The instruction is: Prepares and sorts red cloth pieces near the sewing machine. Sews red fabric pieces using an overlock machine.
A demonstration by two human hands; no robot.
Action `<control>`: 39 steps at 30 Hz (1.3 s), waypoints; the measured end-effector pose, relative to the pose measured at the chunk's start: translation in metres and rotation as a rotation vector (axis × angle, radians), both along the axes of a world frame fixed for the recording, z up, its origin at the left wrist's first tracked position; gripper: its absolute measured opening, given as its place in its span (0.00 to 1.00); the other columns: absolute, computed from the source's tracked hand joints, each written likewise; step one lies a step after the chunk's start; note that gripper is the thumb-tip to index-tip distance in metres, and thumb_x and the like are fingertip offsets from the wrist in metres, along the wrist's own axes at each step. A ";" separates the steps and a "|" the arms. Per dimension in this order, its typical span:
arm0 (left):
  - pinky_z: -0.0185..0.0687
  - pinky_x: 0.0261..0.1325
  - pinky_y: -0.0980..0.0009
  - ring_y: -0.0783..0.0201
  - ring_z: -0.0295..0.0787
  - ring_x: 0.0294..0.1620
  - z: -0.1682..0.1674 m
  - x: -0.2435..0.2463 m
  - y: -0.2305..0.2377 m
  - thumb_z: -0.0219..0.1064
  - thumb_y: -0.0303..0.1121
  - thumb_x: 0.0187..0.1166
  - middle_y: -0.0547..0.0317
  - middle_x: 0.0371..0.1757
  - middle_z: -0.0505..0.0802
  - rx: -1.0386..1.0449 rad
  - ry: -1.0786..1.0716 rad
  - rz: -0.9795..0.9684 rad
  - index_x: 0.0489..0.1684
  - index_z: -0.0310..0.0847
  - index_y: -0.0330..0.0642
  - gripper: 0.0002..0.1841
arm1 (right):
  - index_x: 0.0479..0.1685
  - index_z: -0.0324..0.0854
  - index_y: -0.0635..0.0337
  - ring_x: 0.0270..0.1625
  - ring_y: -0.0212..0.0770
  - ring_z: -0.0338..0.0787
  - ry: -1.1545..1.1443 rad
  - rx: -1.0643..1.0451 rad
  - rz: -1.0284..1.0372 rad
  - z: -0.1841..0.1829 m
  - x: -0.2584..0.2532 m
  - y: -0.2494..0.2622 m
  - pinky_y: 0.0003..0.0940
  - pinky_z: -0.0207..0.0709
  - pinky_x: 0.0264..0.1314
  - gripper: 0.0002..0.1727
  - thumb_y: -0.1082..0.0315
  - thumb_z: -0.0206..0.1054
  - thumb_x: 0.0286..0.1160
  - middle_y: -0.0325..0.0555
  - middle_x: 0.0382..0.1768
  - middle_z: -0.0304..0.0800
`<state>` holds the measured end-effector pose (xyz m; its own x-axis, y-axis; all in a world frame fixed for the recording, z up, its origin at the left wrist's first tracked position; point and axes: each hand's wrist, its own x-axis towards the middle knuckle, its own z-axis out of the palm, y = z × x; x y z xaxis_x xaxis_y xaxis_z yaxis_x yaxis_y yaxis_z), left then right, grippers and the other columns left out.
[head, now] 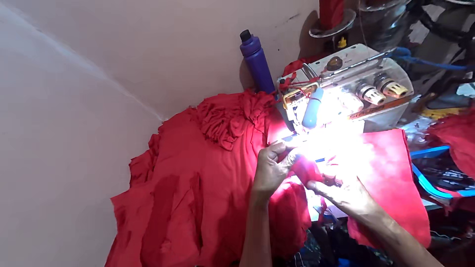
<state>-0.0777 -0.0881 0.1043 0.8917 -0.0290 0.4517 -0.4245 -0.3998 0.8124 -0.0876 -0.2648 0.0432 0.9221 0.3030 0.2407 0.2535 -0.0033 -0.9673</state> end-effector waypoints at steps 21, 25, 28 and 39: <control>0.82 0.53 0.51 0.51 0.91 0.44 -0.042 0.035 -0.006 0.73 0.27 0.72 0.46 0.40 0.94 0.372 -0.180 0.372 0.41 0.92 0.34 0.07 | 0.39 0.89 0.68 0.31 0.27 0.87 -0.110 -0.321 -0.159 0.002 0.007 0.004 0.25 0.82 0.40 0.15 0.62 0.67 0.80 0.44 0.29 0.88; 0.76 0.56 0.46 0.43 0.86 0.54 -0.037 0.026 -0.023 0.75 0.29 0.71 0.42 0.49 0.91 0.522 -0.176 0.536 0.47 0.91 0.35 0.11 | 0.52 0.85 0.73 0.28 0.28 0.88 0.005 -0.269 -0.146 0.008 -0.003 0.004 0.26 0.84 0.36 0.16 0.67 0.68 0.76 0.44 0.28 0.89; 0.79 0.51 0.49 0.46 0.90 0.48 -0.045 0.012 -0.033 0.74 0.32 0.70 0.46 0.41 0.94 0.583 -0.302 0.520 0.34 0.94 0.38 0.06 | 0.51 0.86 0.68 0.28 0.24 0.89 -0.073 -0.266 -0.166 0.000 -0.015 -0.001 0.22 0.85 0.35 0.18 0.60 0.63 0.78 0.37 0.27 0.90; 0.77 0.69 0.48 0.47 0.92 0.57 -0.054 -0.009 -0.051 0.69 0.37 0.77 0.50 0.51 0.97 0.641 -0.171 0.548 0.48 0.97 0.45 0.12 | 0.43 0.87 0.68 0.24 0.16 0.84 -0.157 -0.193 -0.268 -0.007 -0.018 -0.008 0.13 0.80 0.30 0.16 0.63 0.61 0.76 0.33 0.24 0.86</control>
<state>-0.0868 -0.1396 0.0503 0.7757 0.0903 0.6246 -0.1335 -0.9439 0.3022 -0.1053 -0.2727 0.0360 0.9314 0.1092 0.3472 0.3639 -0.2688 -0.8918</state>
